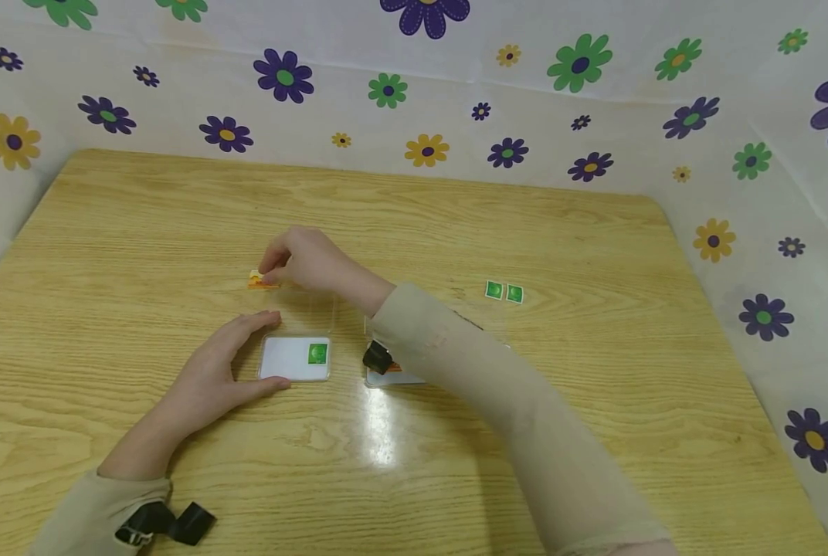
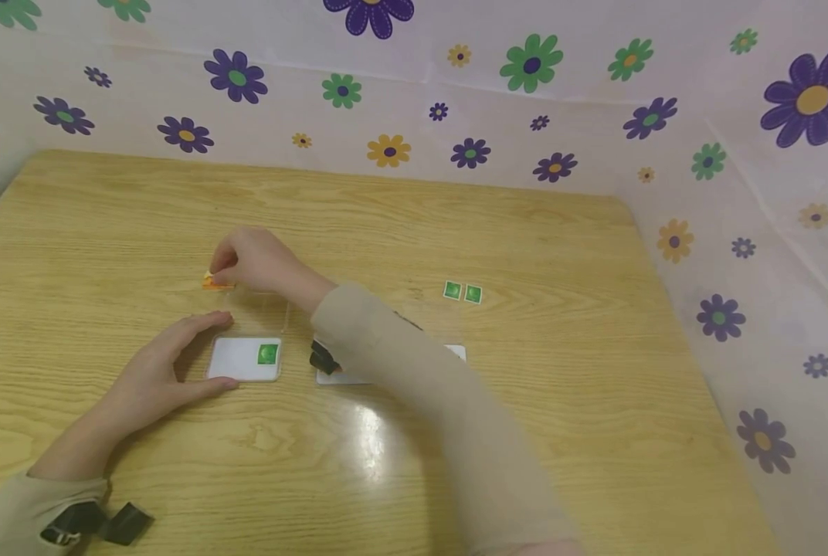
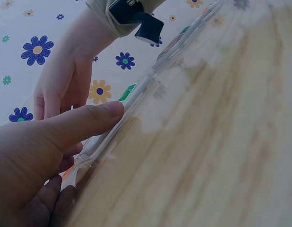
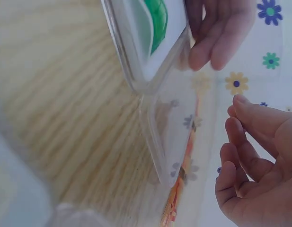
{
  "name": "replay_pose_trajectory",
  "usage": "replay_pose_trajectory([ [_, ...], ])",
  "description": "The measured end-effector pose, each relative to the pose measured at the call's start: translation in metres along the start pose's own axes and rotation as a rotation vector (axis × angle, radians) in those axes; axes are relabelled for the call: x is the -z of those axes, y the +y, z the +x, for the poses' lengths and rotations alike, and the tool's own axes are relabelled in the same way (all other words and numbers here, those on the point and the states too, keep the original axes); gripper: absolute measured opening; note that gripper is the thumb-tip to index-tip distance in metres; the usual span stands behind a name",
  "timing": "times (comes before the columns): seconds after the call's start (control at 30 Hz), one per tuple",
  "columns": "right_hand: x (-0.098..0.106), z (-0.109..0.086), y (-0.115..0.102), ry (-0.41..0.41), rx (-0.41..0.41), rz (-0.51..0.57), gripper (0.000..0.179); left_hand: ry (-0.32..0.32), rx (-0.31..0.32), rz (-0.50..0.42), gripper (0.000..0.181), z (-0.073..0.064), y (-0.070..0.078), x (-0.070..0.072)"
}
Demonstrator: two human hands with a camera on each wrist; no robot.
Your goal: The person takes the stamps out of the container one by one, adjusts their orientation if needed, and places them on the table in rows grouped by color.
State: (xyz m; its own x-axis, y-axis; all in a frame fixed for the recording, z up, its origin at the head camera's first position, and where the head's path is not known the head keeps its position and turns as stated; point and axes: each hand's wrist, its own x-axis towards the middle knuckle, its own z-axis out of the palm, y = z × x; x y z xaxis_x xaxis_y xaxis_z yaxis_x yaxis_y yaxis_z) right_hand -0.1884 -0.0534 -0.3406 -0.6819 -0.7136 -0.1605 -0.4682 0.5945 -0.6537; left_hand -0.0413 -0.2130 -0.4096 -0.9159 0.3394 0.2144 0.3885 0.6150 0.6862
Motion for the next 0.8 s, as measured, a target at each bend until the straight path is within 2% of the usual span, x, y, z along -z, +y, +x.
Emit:
replay_pose_trajectory([
  [0.1, 0.001, -0.01, 0.001, -0.001, 0.053, 0.002, 0.013, -0.002, 0.004, -0.001, 0.081, 0.0, 0.0, 0.0],
  [0.27, 0.003, -0.029, 0.001, -0.032, 0.09, 0.007, 0.014, -0.009, 0.015, -0.013, 0.081, -0.001, 0.0, 0.001],
  [0.5, 0.003, -0.051, 0.001, -0.081, 0.092, 0.004, 0.016, -0.012, 0.03, -0.024, 0.081, -0.001, 0.001, 0.001],
  [0.7, 0.0, -0.07, 0.005, -0.099, 0.059, 0.033, 0.016, -0.013, 0.037, -0.018, 0.081, -0.001, 0.002, 0.001],
  [0.8, -0.002, -0.078, 0.008, -0.097, 0.071, 0.031, 0.014, -0.013, 0.036, -0.015, 0.081, -0.001, 0.003, 0.001],
])
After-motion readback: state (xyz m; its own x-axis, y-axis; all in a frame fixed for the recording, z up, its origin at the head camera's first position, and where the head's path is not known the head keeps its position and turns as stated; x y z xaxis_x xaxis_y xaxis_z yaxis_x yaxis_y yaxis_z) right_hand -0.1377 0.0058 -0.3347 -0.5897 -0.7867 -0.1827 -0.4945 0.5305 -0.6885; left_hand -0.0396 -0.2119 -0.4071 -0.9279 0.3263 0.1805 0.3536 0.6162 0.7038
